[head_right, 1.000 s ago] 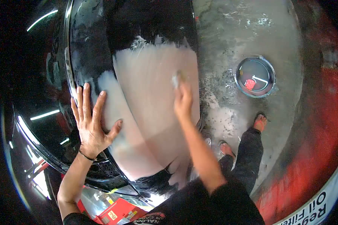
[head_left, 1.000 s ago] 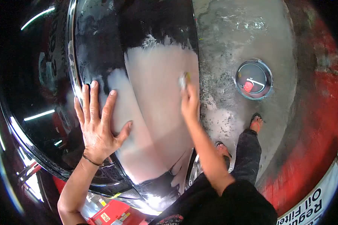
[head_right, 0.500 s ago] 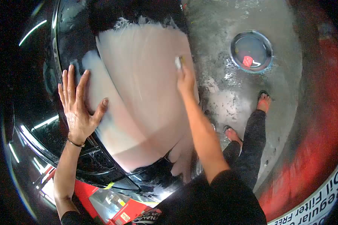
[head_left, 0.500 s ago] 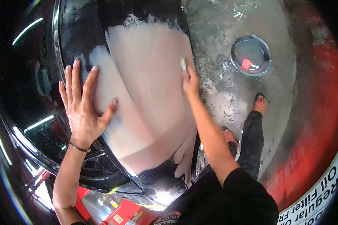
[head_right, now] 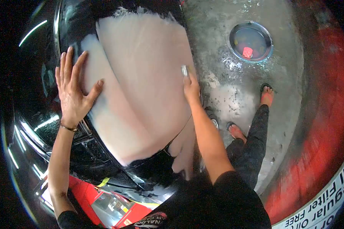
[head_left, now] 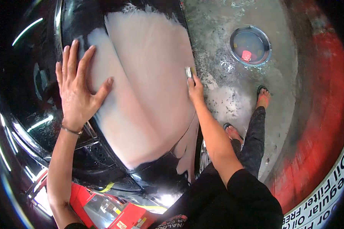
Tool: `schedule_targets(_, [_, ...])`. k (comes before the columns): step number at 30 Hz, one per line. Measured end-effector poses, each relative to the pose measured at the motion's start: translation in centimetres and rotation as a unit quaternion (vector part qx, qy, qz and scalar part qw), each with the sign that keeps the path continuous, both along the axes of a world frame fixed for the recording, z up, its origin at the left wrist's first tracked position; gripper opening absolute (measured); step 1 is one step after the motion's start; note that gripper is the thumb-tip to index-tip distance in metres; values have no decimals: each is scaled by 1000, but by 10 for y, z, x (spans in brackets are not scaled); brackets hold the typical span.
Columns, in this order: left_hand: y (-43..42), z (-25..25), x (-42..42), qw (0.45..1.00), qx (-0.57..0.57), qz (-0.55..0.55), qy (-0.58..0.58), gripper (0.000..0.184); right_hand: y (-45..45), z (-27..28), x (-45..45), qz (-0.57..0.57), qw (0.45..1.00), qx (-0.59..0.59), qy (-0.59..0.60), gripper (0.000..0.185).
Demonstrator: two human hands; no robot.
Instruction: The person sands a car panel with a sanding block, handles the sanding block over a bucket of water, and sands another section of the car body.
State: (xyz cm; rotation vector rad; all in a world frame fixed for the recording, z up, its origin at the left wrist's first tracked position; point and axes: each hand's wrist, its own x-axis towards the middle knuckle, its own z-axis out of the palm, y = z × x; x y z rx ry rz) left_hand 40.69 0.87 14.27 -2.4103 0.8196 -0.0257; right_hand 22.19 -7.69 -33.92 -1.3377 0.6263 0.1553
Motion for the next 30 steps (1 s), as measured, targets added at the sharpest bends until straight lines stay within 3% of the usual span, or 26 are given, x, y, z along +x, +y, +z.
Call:
schedule_targets(1, [2, -1, 0, 1000, -1, -5, -7, 86, -2, 3, -7, 12, 1000, -13, 5, 44])
schedule_targets(2, [2, 0, 1, 1000, -3, -10, -9, 86, -15, 51, -29, 23, 999, 27, 30, 47])
schedule_targets(6, [2, -1, -1, 1000, -11, -13, -9, 88, -23, 165, -126, 45, 997, -24, -59, 52])
schedule_targets(9, [6, -4, 1, 1000, -9, -20, -14, 88, -16, 132, -118, 24, 997, -46, -55, 45])
schedule_targets(12, [17, -8, 4, 999, -11, -40, -12, 86, -11, 30, -68, 43, 998, 20, 38, 45])
schedule_targets(13, [15, -8, 4, 999, -12, -33, -12, 86, 7, -11, -59, -13, 995, -94, -10, 45])
schedule_targets(14, [14, -8, 4, 999, -7, -31, -17, 86, 6, -20, -47, -1, 997, -81, -2, 45])
schedule_targets(17, [14, -5, 4, 999, -4, -42, -19, 86, -10, 8, -57, 67, 995, -50, 61, 43])
schedule_targets(19, [12, -5, 5, 999, -14, -42, -19, 86, -6, 58, -108, 48, 990, -122, 60, 46])
schedule_targets(22, [11, -6, 1, 999, -23, -39, -13, 87, -18, 147, -168, 86, 988, -47, 116, 57])
schedule_targets(24, [6, -4, 0, 999, -28, -30, -10, 87, -20, 150, -161, 38, 994, -52, 84, 45])
schedule_targets(27, [8, -6, 2, 999, -28, -31, -6, 86, -5, 35, -132, 61, 981, -99, 152, 45])
schedule_targets(28, [8, -5, 2, 999, -25, -34, -6, 86, -7, -12, -112, 99, 976, 19, 193, 45])
schedule_targets(29, [8, -5, 3, 999, -19, -27, -5, 87, 6, -50, -107, 65, 983, -28, 170, 44])
schedule_targets(30, [8, -6, 5, 999, -17, -30, -8, 87, 1, -42, -100, 84, 980, -6, 181, 44])
